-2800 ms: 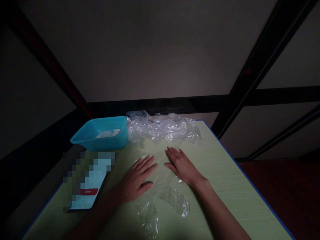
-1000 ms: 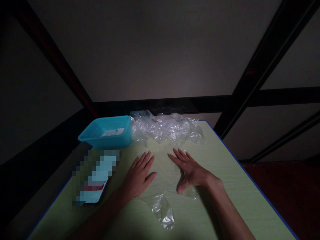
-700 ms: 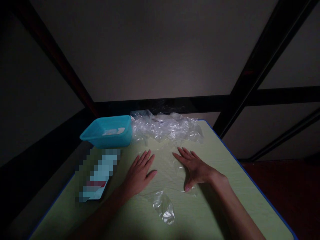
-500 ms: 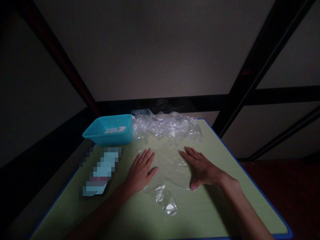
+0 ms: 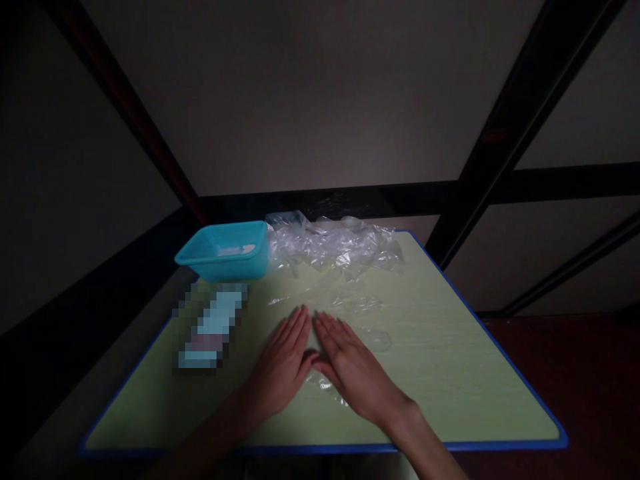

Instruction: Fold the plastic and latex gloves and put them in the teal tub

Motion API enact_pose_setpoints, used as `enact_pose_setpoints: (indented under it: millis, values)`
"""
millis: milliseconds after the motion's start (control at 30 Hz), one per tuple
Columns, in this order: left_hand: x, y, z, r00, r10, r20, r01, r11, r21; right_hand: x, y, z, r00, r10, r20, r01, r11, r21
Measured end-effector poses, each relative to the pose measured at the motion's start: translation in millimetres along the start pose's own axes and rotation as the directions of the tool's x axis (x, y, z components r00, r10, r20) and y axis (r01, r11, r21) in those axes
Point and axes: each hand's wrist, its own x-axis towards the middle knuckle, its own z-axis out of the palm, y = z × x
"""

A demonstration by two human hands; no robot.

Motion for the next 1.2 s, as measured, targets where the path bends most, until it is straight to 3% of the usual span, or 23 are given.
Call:
enact_pose_setpoints:
  millis: [100,233,500,633,767,867,1200]
  values:
    - [-9.2,-3.6,3.2,0.999,-0.002,0.036,0.002,1.0,-0.018,-2.5,6.5,18.8,0.999,-0.02,-0.029,0.018,0.996,-0.089]
    - [-18.2,-14.2,2.2,0.998,0.004,0.06,-0.002,1.0,-0.03,-11.9,17.8,26.1,0.997,-0.06,-0.04,0.052,0.983,-0.177]
    - [-25.8,-29.9,-8.2,0.996,0.057,0.072,-0.045,0.986,-0.163,-26.8,18.1,7.9,0.994,-0.108,-0.022,0.105,0.988,-0.115]
    - [-37.1,-39.5,-15.1,0.996,0.082,-0.022,-0.084,0.938,-0.336,-35.6,9.4,-13.8,0.978,-0.2,0.065,0.201,0.98,-0.007]
    - [-47.6,-45.3,-16.1,0.991,0.051,-0.128,-0.103,0.89,-0.444,-38.7,-3.0,-25.4,0.972,-0.178,0.154,0.185,0.982,-0.031]
    - [-49.2,-45.3,-15.4,0.988,0.033,-0.153,-0.107,0.858,-0.503,-37.2,-9.6,-24.7,0.971,-0.173,0.167,0.183,0.982,-0.047]
    - [-41.7,-40.5,-22.6,0.998,0.045,-0.038,-0.059,0.787,-0.615,-37.0,-4.8,-11.5,0.967,-0.225,0.12,0.238,0.966,-0.103]
